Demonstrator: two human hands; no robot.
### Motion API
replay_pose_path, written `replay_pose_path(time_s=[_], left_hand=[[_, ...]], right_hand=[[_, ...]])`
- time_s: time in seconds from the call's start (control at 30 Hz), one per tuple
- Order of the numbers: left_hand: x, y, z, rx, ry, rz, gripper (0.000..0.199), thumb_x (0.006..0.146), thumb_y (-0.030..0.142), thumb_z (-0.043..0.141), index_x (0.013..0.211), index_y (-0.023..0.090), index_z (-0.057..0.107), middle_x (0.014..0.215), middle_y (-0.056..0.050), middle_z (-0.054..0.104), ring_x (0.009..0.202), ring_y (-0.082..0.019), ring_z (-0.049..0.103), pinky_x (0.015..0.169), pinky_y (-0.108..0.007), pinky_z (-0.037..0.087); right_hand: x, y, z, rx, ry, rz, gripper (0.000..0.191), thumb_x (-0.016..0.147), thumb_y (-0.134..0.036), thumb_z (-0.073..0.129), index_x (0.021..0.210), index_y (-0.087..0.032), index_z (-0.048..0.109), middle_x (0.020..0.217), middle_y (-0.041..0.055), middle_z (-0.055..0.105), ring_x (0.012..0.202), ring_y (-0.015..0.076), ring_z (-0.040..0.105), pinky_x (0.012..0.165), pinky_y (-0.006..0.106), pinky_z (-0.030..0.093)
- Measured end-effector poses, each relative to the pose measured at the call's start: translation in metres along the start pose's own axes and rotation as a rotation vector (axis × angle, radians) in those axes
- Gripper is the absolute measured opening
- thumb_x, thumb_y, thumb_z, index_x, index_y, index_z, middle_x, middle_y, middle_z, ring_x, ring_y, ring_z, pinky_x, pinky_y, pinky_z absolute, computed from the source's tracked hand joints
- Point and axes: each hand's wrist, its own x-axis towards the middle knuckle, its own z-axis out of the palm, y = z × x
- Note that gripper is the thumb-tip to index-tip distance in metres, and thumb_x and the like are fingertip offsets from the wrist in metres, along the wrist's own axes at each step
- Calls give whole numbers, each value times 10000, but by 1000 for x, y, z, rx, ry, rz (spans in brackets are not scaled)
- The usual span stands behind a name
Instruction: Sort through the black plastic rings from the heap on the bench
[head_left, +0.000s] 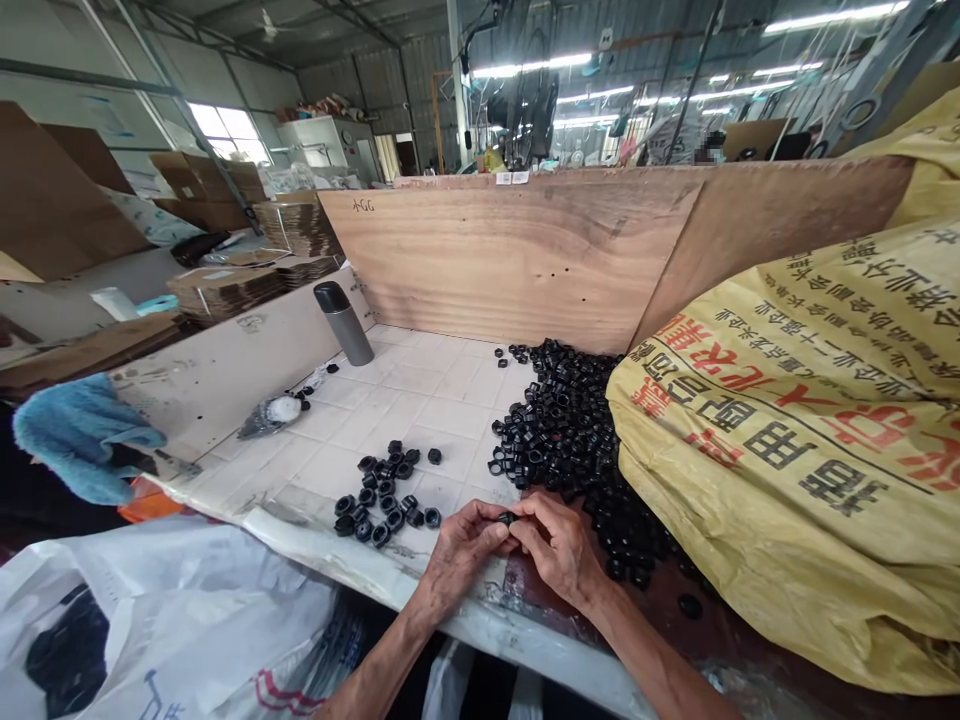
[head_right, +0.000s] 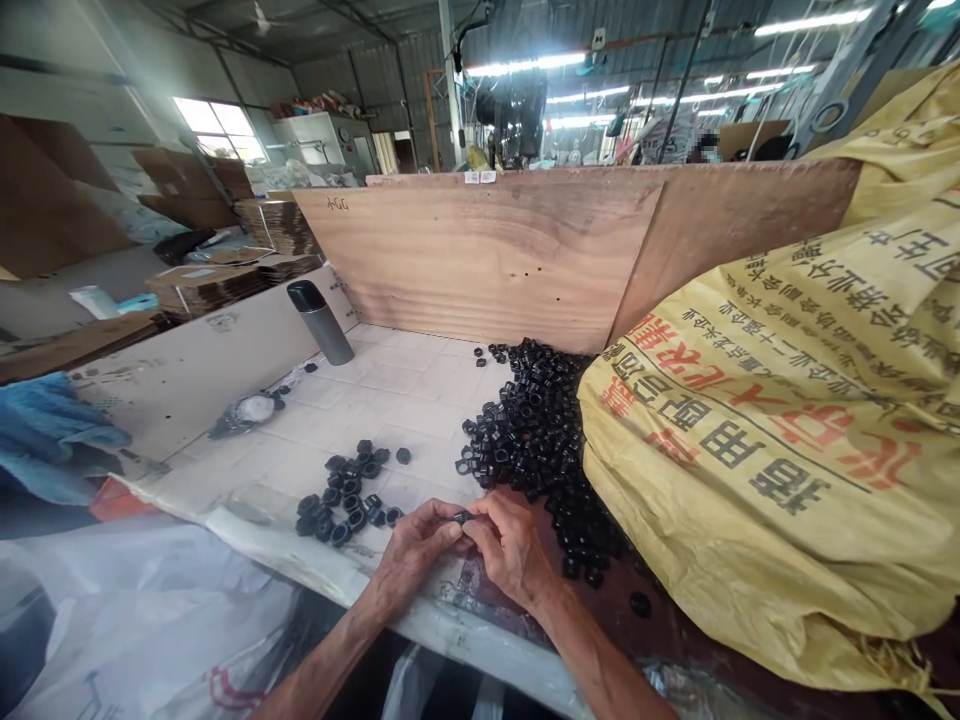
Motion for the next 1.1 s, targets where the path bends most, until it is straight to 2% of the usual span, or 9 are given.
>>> replay_pose_path(time_s=[0.1,0.2,0.33,0.6,0.67,0.8,0.9,0.97,1.1], left_hand=[[-1,-4,-4,228,1,180,238,874,365,686,994,167,625,907,-59,734,826,-191,708,816,-342,585],[-1,-7,-9,661,-27,526,138,957,243,556,1072,188,608,1055,-77,688,943,-186,686,852,-325,583],[0,-3,-19,1129,-161,876,311,978,106,435,1270,174,521,1196,-137,642,1078,-211,650,901,-342,591],[10,28,-30,1369,-617,1080,284,982,88,416,1243,116,524,1240,-185,633,1226,-256,586,974,-368,567],[9,30,-30,1343,-513,984,259,976,106,442,1222,140,516,1198,-152,644,1114,-216,640,904,-310,586],[-1,36,-44,1527,-18,686,105,892,150,531,984,176,576,894,-75,654,777,-206,647,691,-328,582],[-2,47,-56,1740,275,657,58,821,179,593,873,178,616,946,-124,653,889,-305,621,733,-433,554],[5,50,-53,1697,311,665,90,825,193,599,903,179,642,988,-126,653,937,-312,613,783,-442,544],[32,31,-20,1349,190,552,173,859,200,582,1019,185,647,915,-62,649,719,-185,627,686,-321,551]], right_hand=[[-1,2,6,161,-25,226,101,913,-310,575,871,-232,624,565,-42,579,513,147,558,553,251,453],[-3,6,14,425,-44,426,151,901,-353,610,833,-218,608,489,-66,534,467,123,507,535,236,422],[-4,14,20,787,-78,604,308,835,-459,694,730,-185,598,540,-50,546,442,92,458,499,235,419],[-2,11,15,897,-277,760,506,796,-657,642,660,-180,544,548,-42,516,365,90,437,407,254,434],[-2,8,12,634,-201,653,476,872,-625,553,689,-186,559,576,-19,557,400,117,497,438,263,445],[-2,15,8,-69,122,207,115,896,-315,595,892,-204,627,829,36,633,734,177,629,698,280,509],[-2,31,13,-317,119,50,339,863,-147,553,1194,-209,586,1008,74,598,873,200,625,768,297,517],[-1,40,16,-387,102,40,439,846,-106,539,1272,-207,538,1045,79,580,878,201,627,750,296,527],[0,44,10,-380,98,20,218,867,-96,515,1042,-209,578,930,42,602,810,181,631,717,279,523]])
